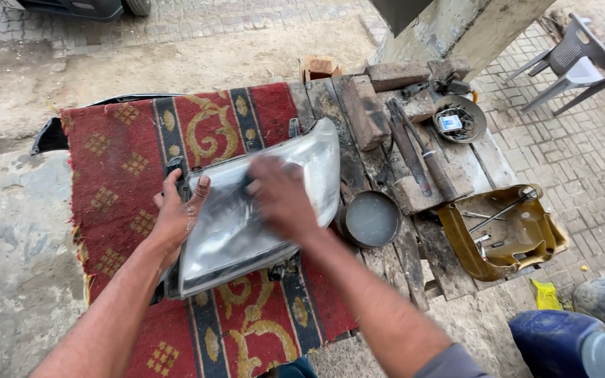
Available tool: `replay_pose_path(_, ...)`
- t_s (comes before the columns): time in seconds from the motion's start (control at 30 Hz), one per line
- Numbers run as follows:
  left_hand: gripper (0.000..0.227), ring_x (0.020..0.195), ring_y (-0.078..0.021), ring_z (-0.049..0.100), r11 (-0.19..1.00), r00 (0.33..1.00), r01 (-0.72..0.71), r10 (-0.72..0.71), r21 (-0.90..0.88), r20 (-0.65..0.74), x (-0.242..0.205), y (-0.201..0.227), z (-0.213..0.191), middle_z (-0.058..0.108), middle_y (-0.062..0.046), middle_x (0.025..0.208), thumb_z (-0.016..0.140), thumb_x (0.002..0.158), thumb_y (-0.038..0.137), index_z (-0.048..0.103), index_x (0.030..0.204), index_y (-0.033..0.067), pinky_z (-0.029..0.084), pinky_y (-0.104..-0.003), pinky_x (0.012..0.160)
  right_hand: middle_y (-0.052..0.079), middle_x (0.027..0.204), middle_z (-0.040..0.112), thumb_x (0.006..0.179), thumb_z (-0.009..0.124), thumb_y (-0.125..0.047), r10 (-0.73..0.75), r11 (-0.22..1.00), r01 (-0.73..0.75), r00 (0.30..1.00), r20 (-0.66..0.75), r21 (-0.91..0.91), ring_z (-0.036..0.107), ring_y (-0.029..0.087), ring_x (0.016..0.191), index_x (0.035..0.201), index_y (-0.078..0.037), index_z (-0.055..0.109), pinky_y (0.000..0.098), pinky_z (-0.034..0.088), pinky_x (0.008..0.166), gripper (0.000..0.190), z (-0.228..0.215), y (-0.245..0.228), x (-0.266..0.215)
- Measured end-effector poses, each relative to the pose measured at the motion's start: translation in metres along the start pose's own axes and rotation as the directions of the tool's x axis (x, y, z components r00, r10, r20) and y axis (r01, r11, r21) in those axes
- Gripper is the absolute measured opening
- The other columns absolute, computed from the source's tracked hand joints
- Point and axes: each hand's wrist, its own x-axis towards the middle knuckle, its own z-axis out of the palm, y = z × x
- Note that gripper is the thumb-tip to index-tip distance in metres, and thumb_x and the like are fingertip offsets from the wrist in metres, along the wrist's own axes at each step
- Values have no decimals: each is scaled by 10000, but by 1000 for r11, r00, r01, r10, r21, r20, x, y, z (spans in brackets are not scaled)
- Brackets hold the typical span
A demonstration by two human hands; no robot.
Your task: The person rubs a small black sanding block across the surface of a car headlight, using water from a small metal bowl to wet the surface and sanding it with both hands.
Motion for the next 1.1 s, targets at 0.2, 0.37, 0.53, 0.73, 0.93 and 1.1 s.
replay_pose_path(0.2,887,1486,-488,242,953,999,53,-47,-300,28,-24,15,-2,45,-291,1640,221,950,772,280,1619,192,342,-606,1152,96,1615,412,1089,304,-286,39,995,-30,994,101,-91,335,326,1519,1455,-181,539,619,205,1220,448,-1,-69,10)
replay_pose_path(0.37,937,1501,-441,228,966,997,61,-48,-250,59,-24,17,-11,66,-203,1661,149,874,845,305,1609,285,262,-594,1219,-6,1681,318,1110,239,-392,82,994,-94,979,189,54,199,230,1579,1587,-232,379,504,30,1288,522,-58,-98,-1)
replay_pose_path(0.53,1229,1502,-562,121,972,983,125,-94,-201,157,-30,28,-17,-38,-303,1643,316,757,942,-45,1633,160,150,-690,1220,36,1712,209,1142,215,-400,481,869,-485,875,61,99,133,301,1575,1646,-185,245,560,19,1260,549,-72,-46,-18)
replay_pose_path(0.73,1009,1459,-558,275,978,990,-10,-20,210,139,2,-5,-9,-83,-200,1641,350,828,939,52,1637,415,332,-705,1147,-53,1716,178,1109,224,-446,194,977,-203,974,114,71,110,226,1578,1638,-283,255,511,45,1269,554,-46,-49,-40)
replay_pose_path(0.93,1018,1452,-608,242,990,976,-94,72,102,205,-12,3,-15,-139,-326,1604,362,911,844,1,1649,242,378,-771,1080,41,1717,144,1112,204,-267,354,926,-360,933,-68,-111,91,261,1574,1664,-204,94,545,66,1253,566,-53,-34,-43)
replay_pose_path(1.1,1093,1468,-583,242,988,973,-90,60,129,224,-6,3,-22,-132,-332,1608,344,854,915,15,1653,246,374,-753,1082,12,1722,165,1110,191,-391,383,911,-396,916,121,113,139,255,1575,1658,-240,166,563,24,1255,569,-77,-44,-36)
